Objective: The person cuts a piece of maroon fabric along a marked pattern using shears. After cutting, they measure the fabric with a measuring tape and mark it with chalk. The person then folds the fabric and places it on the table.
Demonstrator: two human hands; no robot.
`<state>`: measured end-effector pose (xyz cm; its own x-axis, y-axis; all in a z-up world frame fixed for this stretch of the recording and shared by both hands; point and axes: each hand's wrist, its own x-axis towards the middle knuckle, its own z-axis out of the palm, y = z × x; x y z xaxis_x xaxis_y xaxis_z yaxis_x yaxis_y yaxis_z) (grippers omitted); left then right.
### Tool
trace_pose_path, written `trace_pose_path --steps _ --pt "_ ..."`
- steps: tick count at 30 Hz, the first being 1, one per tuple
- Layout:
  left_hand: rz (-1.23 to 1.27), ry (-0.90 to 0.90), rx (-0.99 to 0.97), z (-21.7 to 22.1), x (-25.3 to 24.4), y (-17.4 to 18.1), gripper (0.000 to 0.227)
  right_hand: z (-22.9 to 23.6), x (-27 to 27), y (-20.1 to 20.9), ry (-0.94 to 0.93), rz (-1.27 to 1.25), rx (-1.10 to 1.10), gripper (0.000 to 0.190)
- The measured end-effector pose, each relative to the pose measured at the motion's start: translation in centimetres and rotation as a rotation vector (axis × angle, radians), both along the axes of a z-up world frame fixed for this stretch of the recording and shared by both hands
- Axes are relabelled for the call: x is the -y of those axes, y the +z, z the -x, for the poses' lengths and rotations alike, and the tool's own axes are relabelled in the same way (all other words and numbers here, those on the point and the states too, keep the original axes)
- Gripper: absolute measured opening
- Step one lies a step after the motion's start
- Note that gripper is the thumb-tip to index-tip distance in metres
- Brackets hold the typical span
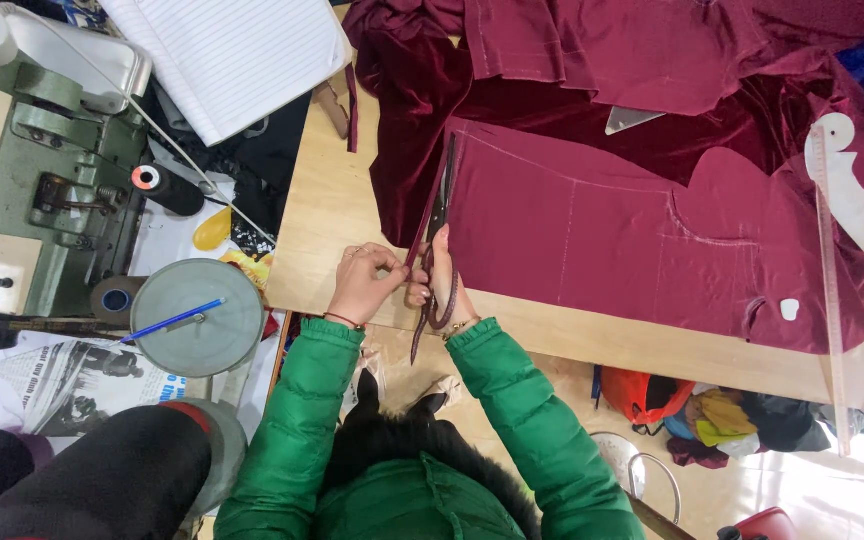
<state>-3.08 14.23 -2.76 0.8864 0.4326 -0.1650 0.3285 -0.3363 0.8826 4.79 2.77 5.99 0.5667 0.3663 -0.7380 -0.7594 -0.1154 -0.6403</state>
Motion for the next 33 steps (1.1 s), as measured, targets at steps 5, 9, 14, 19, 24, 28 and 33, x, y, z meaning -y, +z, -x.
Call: trace_pose_path --steps 5,9,14,19,24,28,33 --pt "0.011 -0.001 0.009 0.0 -0.1 0.0 0.017 -1.0 -1.0 1.4 -0.013 0.000 0.004 0.080" --pt "0.010 -0.006 0.040 0.1 -0.2 -0.6 0.014 -1.5 -1.3 1.3 0.008 -0.010 0.012 0.085" --pt "0.010 -0.009 0.064 0.0 -0.1 -0.5 0.014 -2.0 -1.2 0.0 0.003 -0.001 0.020 0.083" --pt "0.015 -0.010 0.079 0.2 -0.2 -0.1 0.015 -2.3 -1.3 0.2 0.009 0.004 0.018 0.079" --pt "0.018 -0.017 0.091 0.1 -0.1 0.0 0.016 -2.6 -1.6 0.2 0.011 0.022 0.031 0.081" --pt "0.014 -0.010 0.097 0.2 -0.1 0.3 0.016 -3.0 -1.8 -0.7 0.025 0.023 0.048 0.085" --pt "0.009 0.000 0.085 0.1 -0.1 -0.1 0.016 -3.4 -1.5 -1.7 0.000 -0.016 0.075 0.072"
